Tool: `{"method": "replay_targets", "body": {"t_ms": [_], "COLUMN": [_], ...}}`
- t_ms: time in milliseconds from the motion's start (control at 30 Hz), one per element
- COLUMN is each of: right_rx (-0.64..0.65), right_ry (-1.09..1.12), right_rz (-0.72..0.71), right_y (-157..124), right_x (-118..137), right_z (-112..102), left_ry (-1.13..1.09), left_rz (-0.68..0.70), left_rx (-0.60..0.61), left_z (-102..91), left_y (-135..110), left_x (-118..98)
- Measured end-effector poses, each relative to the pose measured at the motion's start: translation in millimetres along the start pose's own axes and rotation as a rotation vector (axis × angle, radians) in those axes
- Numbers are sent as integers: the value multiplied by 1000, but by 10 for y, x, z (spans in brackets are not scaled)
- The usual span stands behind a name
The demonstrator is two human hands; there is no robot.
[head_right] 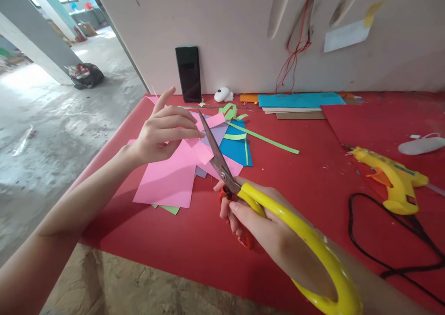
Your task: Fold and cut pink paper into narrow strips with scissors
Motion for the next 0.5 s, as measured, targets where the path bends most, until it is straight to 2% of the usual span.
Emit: {"method": "replay_targets", "body": {"t_ms": [167, 267, 433, 500], "right_rx": [54, 61, 17, -11], "right_ry": [0, 15, -44, -72], "right_rz": [-39, -72, -98, -90], "right_y": [-18, -18, -39, -40], "right_x": [28, 60, 145, 134], "right_z": [33, 35, 21, 5], "left_ry": [-167, -194, -214, -233], "left_rz": [-115, -187, -191, -184], "left_rx": [109, 154, 134, 164], "left_z": [45, 70, 39, 47], "left_y": [-16, -21, 11, 21], "left_x": [24, 70, 79, 70]}}
Point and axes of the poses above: each hand's wrist, its own y-axis towards the middle knuckle, its own z-axis out of the palm, x = y × z, the point moved 9 cm from there along y, towards the middle knuckle, and after that the axes turned 10 degrees about z, right-handed, at the moved point
